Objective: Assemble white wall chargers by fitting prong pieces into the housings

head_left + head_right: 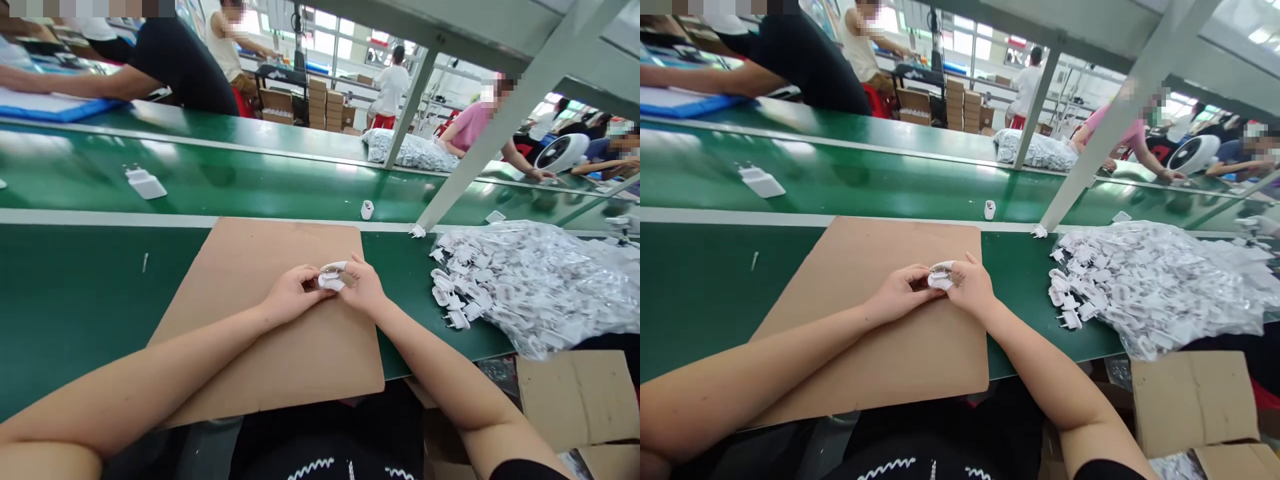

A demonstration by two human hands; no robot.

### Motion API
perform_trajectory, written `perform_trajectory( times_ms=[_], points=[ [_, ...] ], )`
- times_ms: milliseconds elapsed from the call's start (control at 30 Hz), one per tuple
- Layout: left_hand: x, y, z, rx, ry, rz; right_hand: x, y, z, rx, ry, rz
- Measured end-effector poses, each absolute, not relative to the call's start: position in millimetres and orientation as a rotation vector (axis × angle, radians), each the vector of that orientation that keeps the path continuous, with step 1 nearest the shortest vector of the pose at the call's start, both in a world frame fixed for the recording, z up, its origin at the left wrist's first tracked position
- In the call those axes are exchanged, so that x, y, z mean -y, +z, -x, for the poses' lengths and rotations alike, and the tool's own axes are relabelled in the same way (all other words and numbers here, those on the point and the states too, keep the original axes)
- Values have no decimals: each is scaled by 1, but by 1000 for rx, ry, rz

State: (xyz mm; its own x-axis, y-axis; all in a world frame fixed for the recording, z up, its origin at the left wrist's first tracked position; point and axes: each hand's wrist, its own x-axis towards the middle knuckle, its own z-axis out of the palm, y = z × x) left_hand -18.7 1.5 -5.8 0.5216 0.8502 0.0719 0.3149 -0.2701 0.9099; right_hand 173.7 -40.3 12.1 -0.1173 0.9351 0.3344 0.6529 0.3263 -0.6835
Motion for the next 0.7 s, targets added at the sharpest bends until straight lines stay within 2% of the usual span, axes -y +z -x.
perform_trajectory(
  times_ms=[200,233,333,400,533,700],
  points=[
    [-11,5,19,-946,589,-1852,20,7,-205,1635,825,1290],
    [-18,7,20,-960,590,-1859,12,8,-219,1597,740,1347],
    [-59,17,26,-1090,682,-1902,-10,10,-266,1475,159,1789],
    [-98,23,31,-1243,757,-1928,-20,6,-293,1385,-35,2116],
    [-180,30,42,-1614,832,-1922,-25,-10,-321,1304,27,2415],
    [-234,33,46,-1828,784,-1853,-25,-21,-327,1301,36,2329]
  ],
)
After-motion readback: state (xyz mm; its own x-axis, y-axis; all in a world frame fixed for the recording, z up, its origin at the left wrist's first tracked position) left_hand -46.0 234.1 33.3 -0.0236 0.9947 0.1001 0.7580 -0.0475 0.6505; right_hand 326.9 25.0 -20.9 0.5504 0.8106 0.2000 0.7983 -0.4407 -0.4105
